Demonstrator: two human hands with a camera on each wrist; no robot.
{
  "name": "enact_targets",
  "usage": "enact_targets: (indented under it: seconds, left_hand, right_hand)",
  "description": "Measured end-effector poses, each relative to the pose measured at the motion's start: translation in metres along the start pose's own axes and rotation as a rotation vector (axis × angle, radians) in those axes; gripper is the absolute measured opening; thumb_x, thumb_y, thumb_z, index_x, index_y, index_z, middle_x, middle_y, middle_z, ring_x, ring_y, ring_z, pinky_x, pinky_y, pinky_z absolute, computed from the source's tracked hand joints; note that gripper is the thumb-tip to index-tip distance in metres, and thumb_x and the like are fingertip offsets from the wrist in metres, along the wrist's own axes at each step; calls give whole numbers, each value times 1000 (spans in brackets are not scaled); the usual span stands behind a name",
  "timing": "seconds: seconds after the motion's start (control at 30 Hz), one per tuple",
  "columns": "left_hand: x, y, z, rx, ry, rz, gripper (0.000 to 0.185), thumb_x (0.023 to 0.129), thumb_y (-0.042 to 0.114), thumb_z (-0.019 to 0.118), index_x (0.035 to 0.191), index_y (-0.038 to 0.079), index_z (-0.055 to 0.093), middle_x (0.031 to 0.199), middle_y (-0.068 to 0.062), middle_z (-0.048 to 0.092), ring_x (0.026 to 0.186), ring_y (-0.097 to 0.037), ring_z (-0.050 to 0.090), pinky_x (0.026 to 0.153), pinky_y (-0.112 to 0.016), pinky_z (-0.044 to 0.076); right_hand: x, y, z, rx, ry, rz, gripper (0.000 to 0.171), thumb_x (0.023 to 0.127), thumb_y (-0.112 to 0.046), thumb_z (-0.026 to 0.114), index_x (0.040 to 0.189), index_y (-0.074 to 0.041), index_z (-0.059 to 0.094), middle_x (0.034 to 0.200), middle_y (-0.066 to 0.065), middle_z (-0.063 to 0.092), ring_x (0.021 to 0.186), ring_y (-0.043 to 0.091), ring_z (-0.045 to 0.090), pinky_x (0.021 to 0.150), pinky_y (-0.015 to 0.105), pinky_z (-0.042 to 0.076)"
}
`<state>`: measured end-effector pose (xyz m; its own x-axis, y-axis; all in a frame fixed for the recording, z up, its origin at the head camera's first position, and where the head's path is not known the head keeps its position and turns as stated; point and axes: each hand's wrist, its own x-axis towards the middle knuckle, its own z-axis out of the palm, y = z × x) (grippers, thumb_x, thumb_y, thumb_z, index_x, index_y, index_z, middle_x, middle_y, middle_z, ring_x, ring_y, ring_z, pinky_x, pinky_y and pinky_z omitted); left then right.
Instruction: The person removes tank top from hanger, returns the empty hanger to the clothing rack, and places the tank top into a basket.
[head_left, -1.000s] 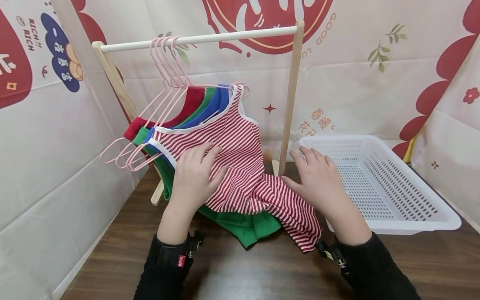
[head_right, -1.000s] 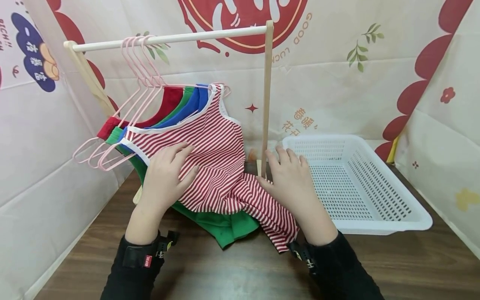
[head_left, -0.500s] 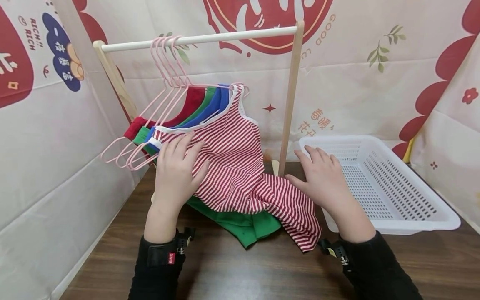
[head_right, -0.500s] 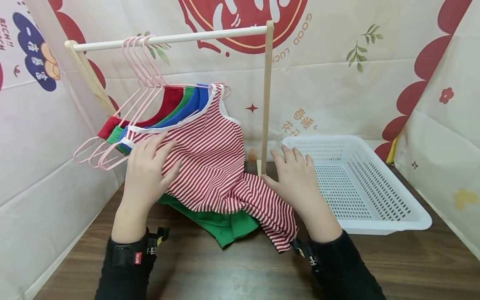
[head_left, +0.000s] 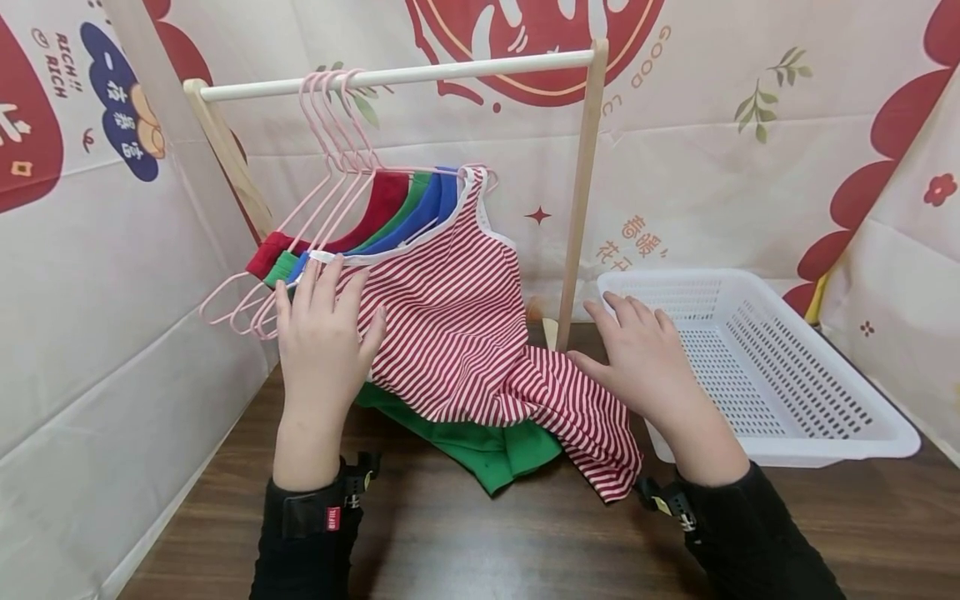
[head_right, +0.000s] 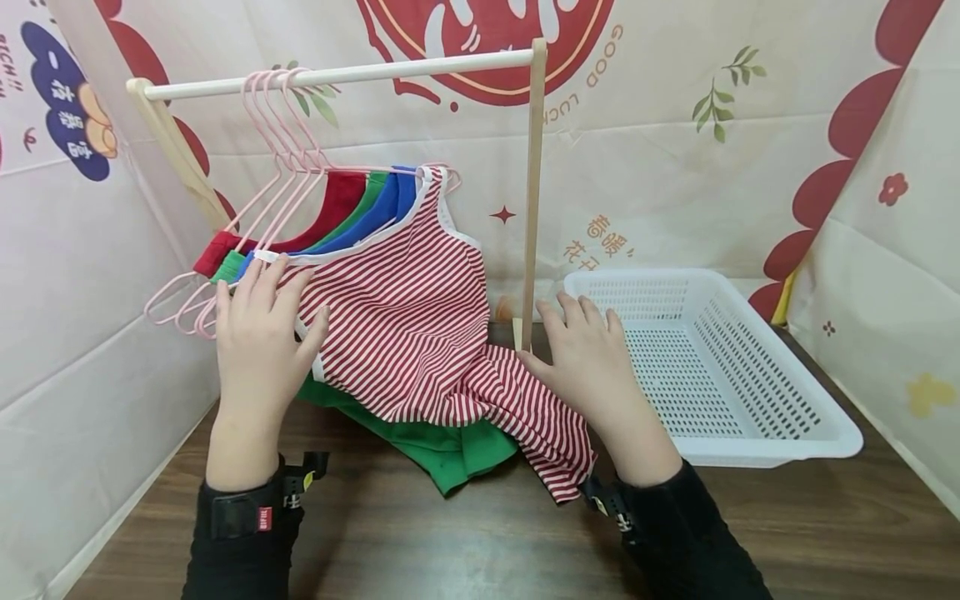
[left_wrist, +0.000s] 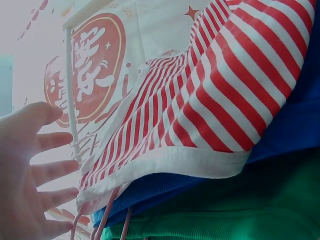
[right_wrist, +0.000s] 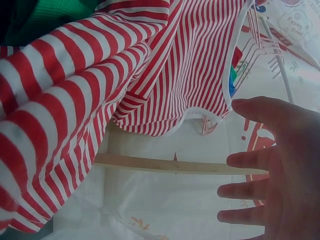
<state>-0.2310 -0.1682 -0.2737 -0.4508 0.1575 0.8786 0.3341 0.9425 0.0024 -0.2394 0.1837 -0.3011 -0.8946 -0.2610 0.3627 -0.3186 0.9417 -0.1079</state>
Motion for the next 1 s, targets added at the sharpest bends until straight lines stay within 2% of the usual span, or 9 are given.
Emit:
enact_targets:
  seconds: [0.17,0.4,0.67,0.83,0.9,1.0]
  left_hand:
    - [0,-3,-1,0,33,-49,47,86,25,70,127,3,62,136,-21,52,131,-41,42,105,-62,29]
    - [-2,-9,-10,-23,94,-177,41,89,21,67,125,2,62,132,-22,55,120,-41,51,101,-59,36]
    - [-3,-13,-14,-22,62,-233,43,91,21,67,127,-1,59,120,-24,60,99,-42,54,81,-53,47]
    - [-3,-12,-16,-39,37,-303,41,95,18,63,129,-4,56,116,-25,63,96,-40,57,83,-51,48]
    - [-3,-11,-17,-32,19,-347,37,97,17,60,126,-5,58,116,-25,64,99,-41,60,87,-51,48]
    - [-3,-10,-18,14,-18,-403,33,100,19,55,120,-6,61,112,-24,66,98,-41,64,84,-50,51]
  right_hand:
    - [1,0,2,-6,4,1,73,90,-50,63,145,-7,43,147,24,35,136,43,29,105,65,21]
    - [1,-1,3,-1,6,1,72,89,-48,64,144,-8,42,144,23,40,134,42,32,104,64,22]
    - [1,-1,3,9,-13,7,71,90,-48,64,145,-9,42,143,23,41,134,42,33,103,65,22]
    - [1,-2,3,9,-13,0,71,90,-49,63,145,-9,42,143,23,41,134,42,34,103,65,23]
    - [1,-2,2,6,-15,-2,71,90,-49,63,145,-9,42,144,23,41,134,41,34,103,65,23]
    - [1,-2,2,4,-20,-1,71,90,-48,63,145,-9,42,144,23,41,134,41,34,103,64,23]
